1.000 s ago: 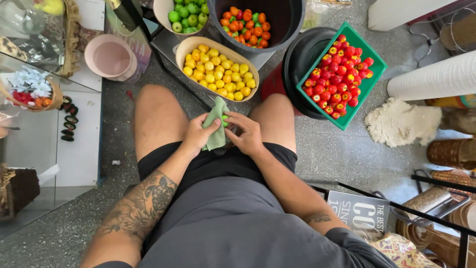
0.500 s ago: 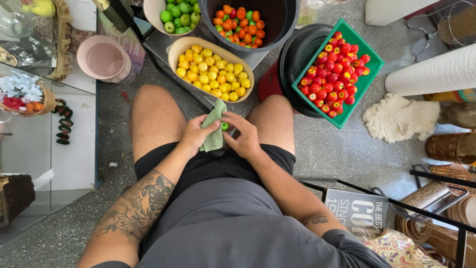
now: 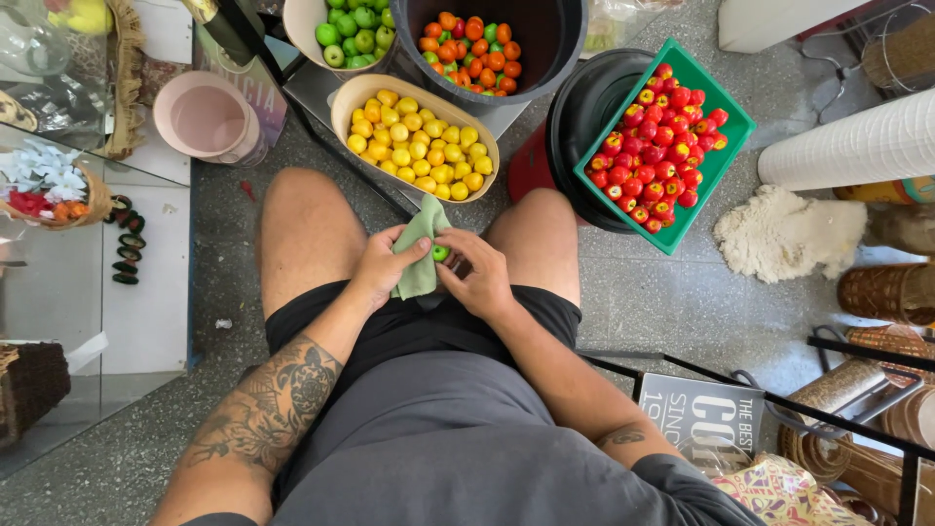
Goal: Cleaning and wiping small fruits individually with a cloth
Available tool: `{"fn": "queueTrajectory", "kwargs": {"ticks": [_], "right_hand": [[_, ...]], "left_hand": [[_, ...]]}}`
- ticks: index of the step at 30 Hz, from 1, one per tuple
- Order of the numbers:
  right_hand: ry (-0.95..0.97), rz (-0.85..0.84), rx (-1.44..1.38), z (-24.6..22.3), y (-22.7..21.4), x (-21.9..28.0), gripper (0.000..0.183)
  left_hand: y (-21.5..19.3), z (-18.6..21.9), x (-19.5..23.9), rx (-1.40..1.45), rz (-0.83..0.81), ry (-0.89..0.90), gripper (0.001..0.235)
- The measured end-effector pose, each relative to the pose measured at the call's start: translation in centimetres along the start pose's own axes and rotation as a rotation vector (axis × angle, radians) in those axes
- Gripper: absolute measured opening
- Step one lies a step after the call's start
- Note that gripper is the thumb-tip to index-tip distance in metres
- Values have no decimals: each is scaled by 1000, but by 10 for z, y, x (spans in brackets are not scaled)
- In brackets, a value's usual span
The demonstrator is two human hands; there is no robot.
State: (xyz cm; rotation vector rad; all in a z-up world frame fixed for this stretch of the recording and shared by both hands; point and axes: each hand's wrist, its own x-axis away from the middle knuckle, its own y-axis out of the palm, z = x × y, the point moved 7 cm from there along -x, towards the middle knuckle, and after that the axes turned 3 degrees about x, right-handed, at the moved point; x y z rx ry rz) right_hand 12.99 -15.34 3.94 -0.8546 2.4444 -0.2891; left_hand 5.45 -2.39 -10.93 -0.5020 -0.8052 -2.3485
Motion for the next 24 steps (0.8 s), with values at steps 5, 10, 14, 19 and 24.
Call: {"fn": "queueTrajectory", "kwargs": {"ticks": [5,10,14,19,24], "right_hand": [[15,-33,-51,1,3,3,31],[-9,17,51,10,1,6,33],[-39,-4,84,-9,3,1,31],[-58,-4,91,-9,3,3,30],[-33,15,131,8,5,9,36]], "left_hand": [[0,0,1,76,14,-22,40],[0,-5,-4,30,-29,-11,40],[-2,-1,-1,48,-11,-14,40],[6,11,11,65,-9,-29,38],[4,1,2,42,-33,-17,36]]}}
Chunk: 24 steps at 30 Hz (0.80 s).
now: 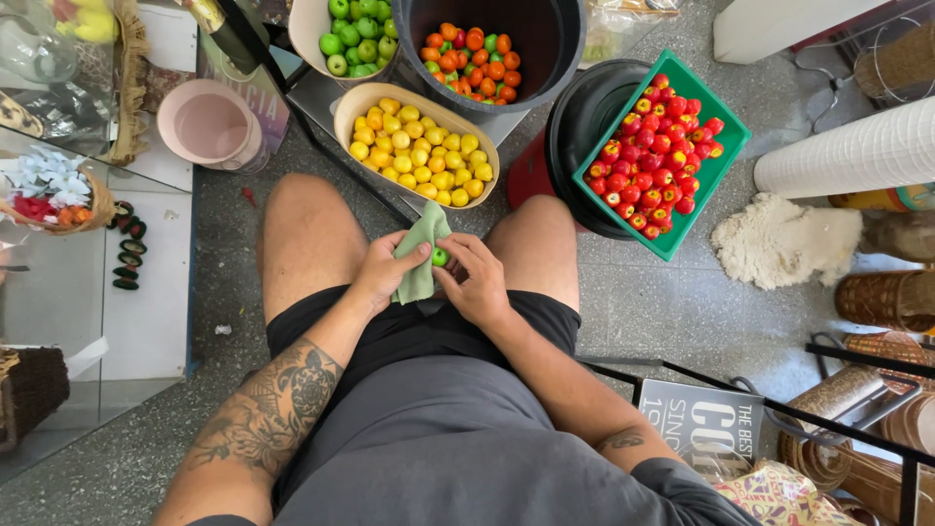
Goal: Cleaning and wiping small fruits individually with a cloth
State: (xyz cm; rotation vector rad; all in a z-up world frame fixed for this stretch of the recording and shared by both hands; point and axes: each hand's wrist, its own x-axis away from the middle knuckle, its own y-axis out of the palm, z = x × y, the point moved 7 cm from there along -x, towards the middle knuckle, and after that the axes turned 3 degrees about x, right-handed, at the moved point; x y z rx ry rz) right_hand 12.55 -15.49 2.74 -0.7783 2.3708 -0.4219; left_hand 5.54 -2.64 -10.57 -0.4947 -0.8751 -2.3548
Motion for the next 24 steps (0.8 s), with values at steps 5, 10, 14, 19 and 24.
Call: {"fn": "queueTrajectory", "kwargs": {"ticks": [5,10,14,19,24], "right_hand": [[-21,-52,-57,-21,-4,-9,37],[70,-16,-75,5,-1,0,37],[-1,-72,-78,-16,-5,-9,38],[-54,-91,-75,-11,-1,-5,35],[49,-49,-92,4,-2,-2,35]], "left_hand": [[1,9,6,47,43,-9,38],[3,0,1,12,-18,-21,37],[-1,4,2,13,18,-12,39],[-5,1,0,37,41,-24,41],[1,-2,0,-6,-24,-13,36]]}}
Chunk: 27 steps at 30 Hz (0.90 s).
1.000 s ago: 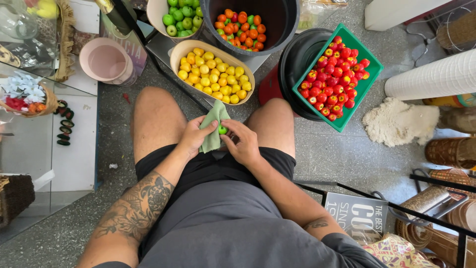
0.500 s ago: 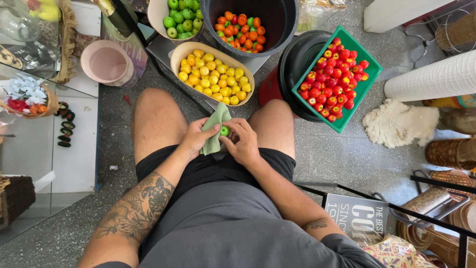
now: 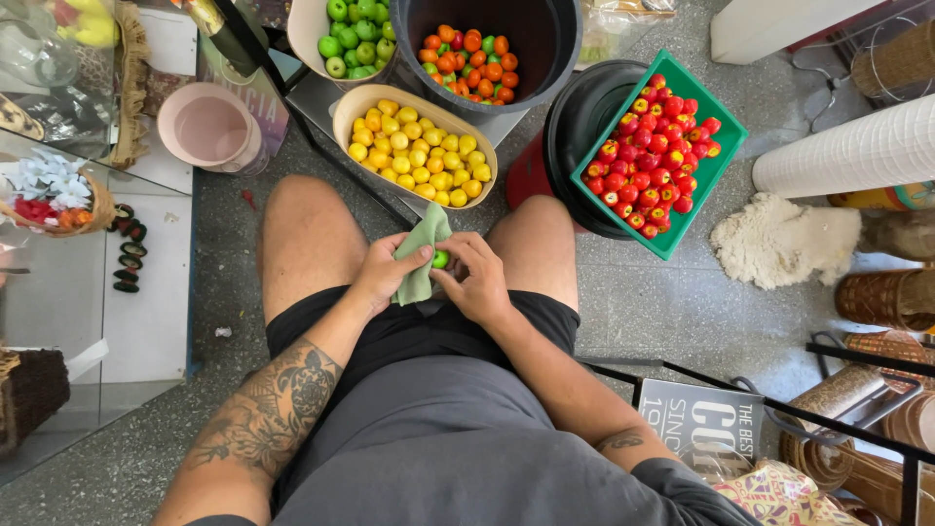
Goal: Cleaning and wiping small fruits individually with a cloth
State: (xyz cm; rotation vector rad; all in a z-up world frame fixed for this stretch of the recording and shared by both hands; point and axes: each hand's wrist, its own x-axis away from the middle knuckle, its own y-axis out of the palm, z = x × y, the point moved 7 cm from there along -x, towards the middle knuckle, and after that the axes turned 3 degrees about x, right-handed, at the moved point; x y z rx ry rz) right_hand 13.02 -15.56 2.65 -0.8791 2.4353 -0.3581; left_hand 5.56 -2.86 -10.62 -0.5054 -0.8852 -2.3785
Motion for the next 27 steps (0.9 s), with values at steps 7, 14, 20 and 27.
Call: {"fn": "queueTrajectory", "kwargs": {"ticks": [7,14,20,27], "right_hand": [[-2,-69,-87,-4,0,-2,32],[63,-87,-135,12,2,-2,31],[130,-127,-167,22,2,1,29],[64,-176,-94,-10,-3,-12,37]], "left_hand": [[5,11,9,14,13,2,37],[4,4,3,-74,-8,30,39],[3,1,4,-57,-30,20,39],[6,9,9,-21,-25,40,42]]}}
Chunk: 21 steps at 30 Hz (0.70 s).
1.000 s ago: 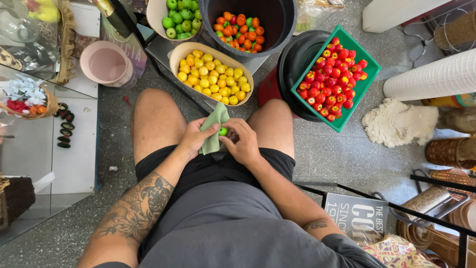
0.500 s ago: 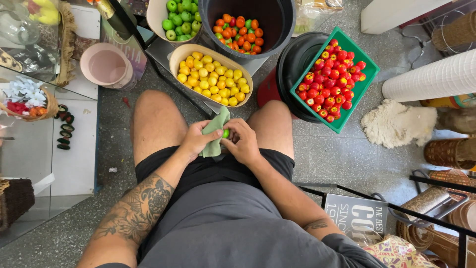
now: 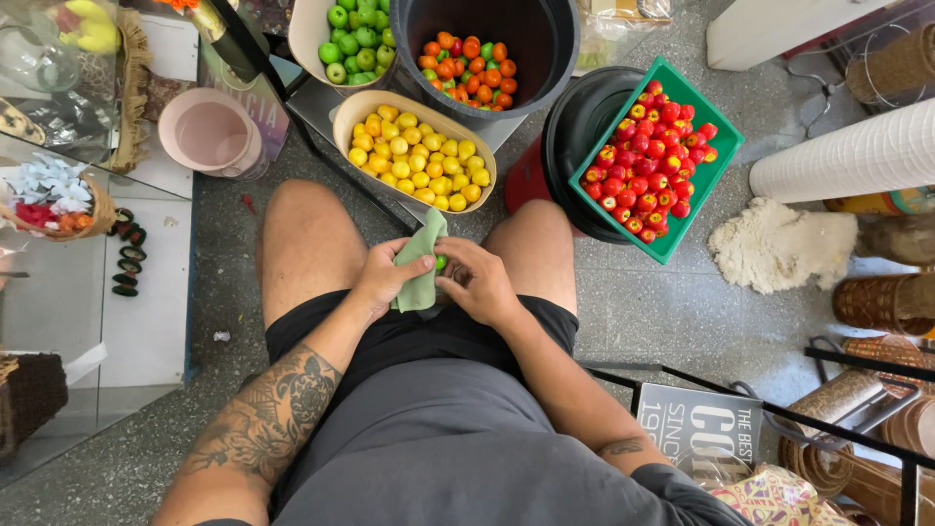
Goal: Cleaning and wiping small fruits individually with a cloth
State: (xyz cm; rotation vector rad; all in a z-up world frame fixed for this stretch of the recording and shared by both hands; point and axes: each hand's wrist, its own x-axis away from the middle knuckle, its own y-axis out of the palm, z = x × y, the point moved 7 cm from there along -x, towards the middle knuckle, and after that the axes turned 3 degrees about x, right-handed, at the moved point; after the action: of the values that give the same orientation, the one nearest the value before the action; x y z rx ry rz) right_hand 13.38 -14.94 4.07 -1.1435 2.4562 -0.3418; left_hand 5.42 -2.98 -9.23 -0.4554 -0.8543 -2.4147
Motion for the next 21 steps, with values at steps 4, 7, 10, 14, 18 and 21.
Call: {"fn": "queueTrajectory", "kwargs": {"ticks": [4,7,10,14,18,21], "right_hand": [[20,5,-3,11,-3,8,33],[-46,58,108,-6,-13,5,36],[-91,42,122,-35,-19,2,35],[-168,-86,73,-72,-23,-1,33],[-177,-44,73,-80,-26,1,32],[-193,9,76,-79,-27,7,31]], "left_hand": [[7,8,12,-37,-17,16,43],[13,15,22,-88,-10,48,44],[18,27,36,-125,-10,97,42],[18,38,54,-89,33,92,41],[31,52,72,-128,-42,101,41],[40,65,81,-148,-76,142,41]]}}
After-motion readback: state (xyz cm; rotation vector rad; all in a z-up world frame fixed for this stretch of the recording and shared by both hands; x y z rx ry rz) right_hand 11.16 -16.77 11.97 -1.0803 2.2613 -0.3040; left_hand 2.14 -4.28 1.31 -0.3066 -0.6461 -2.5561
